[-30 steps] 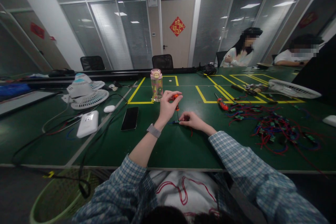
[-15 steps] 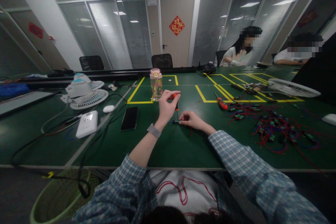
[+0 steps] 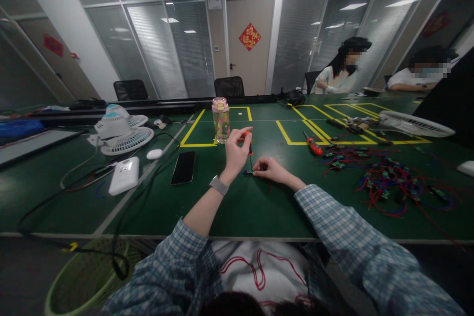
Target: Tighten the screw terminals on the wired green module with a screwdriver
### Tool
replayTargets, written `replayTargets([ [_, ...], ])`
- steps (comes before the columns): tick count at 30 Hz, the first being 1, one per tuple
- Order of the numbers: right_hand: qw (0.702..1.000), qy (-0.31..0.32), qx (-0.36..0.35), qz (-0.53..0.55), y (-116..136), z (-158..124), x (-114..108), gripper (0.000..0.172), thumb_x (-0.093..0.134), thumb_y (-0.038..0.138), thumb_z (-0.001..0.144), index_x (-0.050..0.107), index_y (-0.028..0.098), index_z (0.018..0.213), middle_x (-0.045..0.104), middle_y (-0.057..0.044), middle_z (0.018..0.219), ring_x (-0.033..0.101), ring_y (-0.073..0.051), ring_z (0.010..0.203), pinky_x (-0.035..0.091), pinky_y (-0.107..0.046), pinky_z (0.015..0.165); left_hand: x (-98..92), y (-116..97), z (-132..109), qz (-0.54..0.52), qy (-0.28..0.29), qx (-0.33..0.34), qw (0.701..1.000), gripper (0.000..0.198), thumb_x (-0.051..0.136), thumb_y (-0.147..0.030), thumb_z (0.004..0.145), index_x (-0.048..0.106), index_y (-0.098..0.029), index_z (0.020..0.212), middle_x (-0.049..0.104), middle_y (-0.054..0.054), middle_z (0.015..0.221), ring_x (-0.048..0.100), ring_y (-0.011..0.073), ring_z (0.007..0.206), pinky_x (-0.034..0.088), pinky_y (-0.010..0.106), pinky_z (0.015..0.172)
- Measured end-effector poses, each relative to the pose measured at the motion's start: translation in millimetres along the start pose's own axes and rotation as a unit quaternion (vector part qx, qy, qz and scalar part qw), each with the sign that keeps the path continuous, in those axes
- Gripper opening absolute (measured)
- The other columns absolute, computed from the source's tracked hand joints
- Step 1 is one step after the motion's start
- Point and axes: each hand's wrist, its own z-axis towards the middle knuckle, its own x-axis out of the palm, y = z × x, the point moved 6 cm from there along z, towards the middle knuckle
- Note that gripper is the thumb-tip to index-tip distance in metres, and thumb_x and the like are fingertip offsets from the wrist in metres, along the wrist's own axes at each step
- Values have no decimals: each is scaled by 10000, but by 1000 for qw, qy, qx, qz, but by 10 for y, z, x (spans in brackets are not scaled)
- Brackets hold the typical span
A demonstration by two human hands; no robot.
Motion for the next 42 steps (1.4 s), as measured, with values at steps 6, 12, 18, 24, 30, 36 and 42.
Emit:
replayTargets([
  [6,1000,-8,-3,1,-2,0,-5,154,720,267,718,674,148,805,594,8,686,537,-123,626,431,-254,606,-38,38,-10,33,-39,-8,999,144,654,-290,864,698,-222,984,564,40,927,577,150,836,497,255,729],
  [12,1000,-8,-1,-3,10,-1,-4,157,719,266,722,677,147,814,602,3,690,537,-123,623,425,-249,595,-12,37,-3,26,-9,9,1000,253,447,-251,973,659,-207,1105,642,70,1111,591,181,1068,456,335,951],
  [18,1000,-12,-1,-14,4,3,-9,141,725,243,710,682,149,806,619,-1,700,555,-130,642,437,-256,615,-11,-18,-5,30,-15,27,999,179,530,-234,929,680,-212,1024,611,49,921,590,149,836,493,268,757],
  [24,1000,-7,4,-2,4,0,-1,144,718,255,716,676,150,805,613,0,694,554,-128,631,440,-251,600,-31,2,3,32,-26,11,999,119,632,-251,874,703,-224,966,557,30,890,573,139,802,493,256,737],
  [30,1000,-10,-3,-3,20,-5,-10,139,717,247,718,677,148,807,605,3,692,546,-127,630,436,-257,612,4,21,10,1,7,1,1000,243,467,-227,967,672,-216,1096,680,64,1074,623,167,1007,482,315,891],
  [36,1000,-10,4,-6,12,-12,-7,137,714,247,722,671,146,804,608,-5,716,557,-133,658,441,-264,633,-68,16,24,44,-36,17,998,122,613,-249,891,717,-211,941,627,30,852,595,141,761,491,263,708],
  [42,1000,-10,4,-2,11,-11,-7,135,710,249,722,669,148,802,606,-2,700,552,-130,643,440,-260,618,-42,35,22,37,-17,10,999,190,561,-279,926,706,-234,1041,608,32,911,590,143,822,487,266,756],
])
